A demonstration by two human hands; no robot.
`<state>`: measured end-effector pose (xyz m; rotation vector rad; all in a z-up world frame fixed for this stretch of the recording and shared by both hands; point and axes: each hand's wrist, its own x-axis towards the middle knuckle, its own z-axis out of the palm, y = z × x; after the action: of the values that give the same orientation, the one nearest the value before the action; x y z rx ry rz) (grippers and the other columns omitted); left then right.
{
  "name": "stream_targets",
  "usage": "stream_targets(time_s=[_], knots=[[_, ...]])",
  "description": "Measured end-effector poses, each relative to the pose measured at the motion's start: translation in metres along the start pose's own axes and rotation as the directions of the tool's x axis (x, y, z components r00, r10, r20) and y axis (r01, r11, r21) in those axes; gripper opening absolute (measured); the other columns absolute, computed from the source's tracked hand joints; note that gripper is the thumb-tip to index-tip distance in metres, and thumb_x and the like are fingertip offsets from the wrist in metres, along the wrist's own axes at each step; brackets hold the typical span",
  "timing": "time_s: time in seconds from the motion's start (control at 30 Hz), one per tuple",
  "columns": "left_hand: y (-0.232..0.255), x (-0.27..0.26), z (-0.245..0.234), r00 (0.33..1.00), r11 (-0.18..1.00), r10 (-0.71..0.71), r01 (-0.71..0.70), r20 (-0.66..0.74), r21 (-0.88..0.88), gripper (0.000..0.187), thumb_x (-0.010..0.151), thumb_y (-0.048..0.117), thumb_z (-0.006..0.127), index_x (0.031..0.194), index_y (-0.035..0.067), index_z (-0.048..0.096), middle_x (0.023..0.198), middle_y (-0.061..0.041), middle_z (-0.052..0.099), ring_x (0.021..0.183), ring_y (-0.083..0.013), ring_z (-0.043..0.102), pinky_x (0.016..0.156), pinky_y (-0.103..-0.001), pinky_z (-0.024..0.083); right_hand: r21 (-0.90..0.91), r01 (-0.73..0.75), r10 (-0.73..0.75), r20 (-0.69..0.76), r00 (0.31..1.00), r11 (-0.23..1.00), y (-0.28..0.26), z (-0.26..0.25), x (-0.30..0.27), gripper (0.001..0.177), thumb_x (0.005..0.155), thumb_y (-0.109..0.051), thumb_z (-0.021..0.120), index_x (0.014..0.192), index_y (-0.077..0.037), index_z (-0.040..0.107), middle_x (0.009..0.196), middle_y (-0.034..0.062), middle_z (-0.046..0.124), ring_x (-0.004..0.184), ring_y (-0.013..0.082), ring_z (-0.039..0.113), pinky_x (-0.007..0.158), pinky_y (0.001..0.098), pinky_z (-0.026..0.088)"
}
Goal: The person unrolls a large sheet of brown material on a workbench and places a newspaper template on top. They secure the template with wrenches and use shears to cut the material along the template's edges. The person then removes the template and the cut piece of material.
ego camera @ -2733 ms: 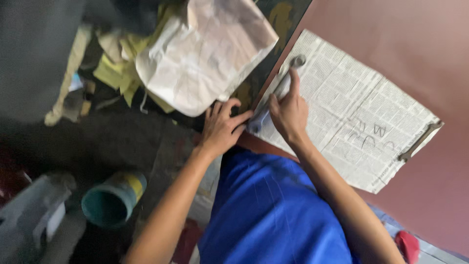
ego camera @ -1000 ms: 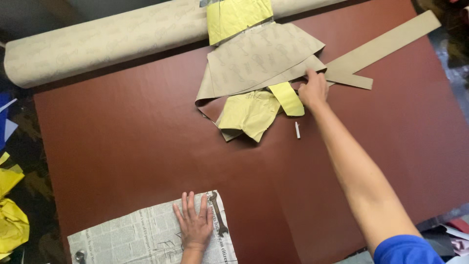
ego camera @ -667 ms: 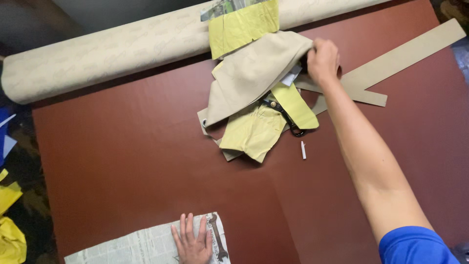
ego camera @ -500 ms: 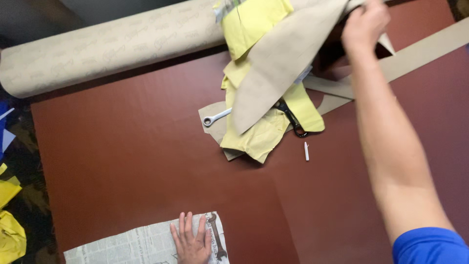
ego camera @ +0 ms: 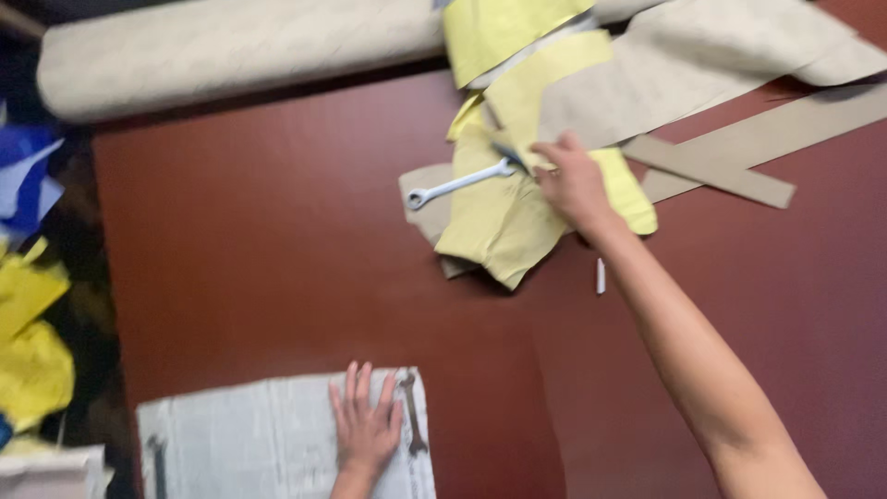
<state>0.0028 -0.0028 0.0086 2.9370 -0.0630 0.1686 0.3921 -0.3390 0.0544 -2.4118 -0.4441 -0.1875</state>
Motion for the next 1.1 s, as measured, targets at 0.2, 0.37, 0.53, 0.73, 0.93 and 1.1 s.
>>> stream_targets(time_s=[0.2, 0.37, 0.53, 0.73, 0.93, 1.1], knots=[[0.002, 0.003, -0.009, 1.000, 1.000, 0.008, -0.008, 0.003, -0.029, 0.049, 0.097, 0.033, 0.061, 0.143, 0.021, 0.048, 0.157, -0.017, 0.032, 0.153, -0.0383, 0.021, 0.120, -0.071, 0.015, -0.378, 0.243, -0.099, 0.362, 0.927, 0.893, -0.038, 0.091, 0.049, 0.015, 0.102, -0.009, 0.067, 0.116, -0.007, 0.064, 0.130, 0.0245, 0.054, 0.082, 0.0428, 0.068, 0.073, 0.0526, 0.055], [0.019, -0.009, -0.031, 0.986, 0.971, -0.159, 0.166, 0.056, -0.170, 0.045, 0.102, 0.031, 0.059, 0.144, 0.017, 0.055, 0.161, -0.017, 0.029, 0.154, -0.0364, 0.022, 0.122, -0.070, 0.009, -0.426, 0.419, -0.093, 0.604, 0.792, 0.802, -0.035, 0.074, 0.061, 0.030, 0.087, -0.022, 0.075, 0.110, -0.006, 0.067, 0.116, 0.0187, 0.066, 0.097, 0.0396, 0.069, 0.077, 0.0499, 0.056], [0.008, -0.052, -0.049, 0.940, 0.919, -0.338, 0.319, -0.049, -0.231, 0.043, 0.100, 0.025, 0.060, 0.140, 0.011, 0.059, 0.159, -0.018, 0.034, 0.154, -0.0381, 0.026, 0.123, -0.068, 0.010, -0.456, 0.424, -0.071, 0.611, 0.789, 0.782, -0.051, 0.055, 0.061, 0.016, 0.095, -0.019, 0.067, 0.110, -0.016, 0.071, 0.105, 0.0101, 0.074, 0.100, 0.0339, 0.070, 0.075, 0.0481, 0.056], [-0.082, -0.103, -0.077, 0.803, 0.835, -0.549, 0.538, -0.233, -0.114, 0.036, 0.094, 0.018, 0.065, 0.129, 0.009, 0.066, 0.144, -0.015, 0.051, 0.140, -0.0374, 0.043, 0.117, -0.061, 0.029, -0.380, 0.389, -0.131, 0.553, 0.823, 0.839, -0.119, 0.040, 0.038, 0.019, 0.095, -0.009, 0.062, 0.110, -0.015, 0.072, 0.111, 0.0102, 0.073, 0.099, 0.0352, 0.069, 0.078, 0.0488, 0.054], [-0.149, -0.113, -0.106, 0.777, 0.792, -0.608, 0.578, -0.164, -0.197, 0.043, 0.091, 0.019, 0.072, 0.133, 0.010, 0.067, 0.140, -0.010, 0.056, 0.128, -0.0346, 0.050, 0.103, -0.054, 0.041, 0.006, 0.310, -0.207, 0.757, 0.620, 0.951, -0.248, 0.098, -0.063, 0.038, 0.084, 0.004, 0.061, 0.119, -0.009, 0.067, 0.109, 0.0143, 0.075, 0.101, 0.0334, 0.072, 0.085, 0.0445, 0.056], [-0.162, -0.110, -0.123, 0.781, 0.768, -0.624, 0.606, -0.028, -0.207, 0.044, 0.082, 0.021, 0.080, 0.124, 0.014, 0.070, 0.137, -0.006, 0.056, 0.125, -0.0313, 0.050, 0.100, -0.052, 0.041, 0.229, 0.328, -0.389, 0.701, 0.597, 0.916, -0.367, 0.201, -0.170, 0.014, 0.091, -0.008, 0.064, 0.105, -0.007, 0.065, 0.109, 0.0129, 0.070, 0.098, 0.0357, 0.067, 0.079, 0.0469, 0.054]])
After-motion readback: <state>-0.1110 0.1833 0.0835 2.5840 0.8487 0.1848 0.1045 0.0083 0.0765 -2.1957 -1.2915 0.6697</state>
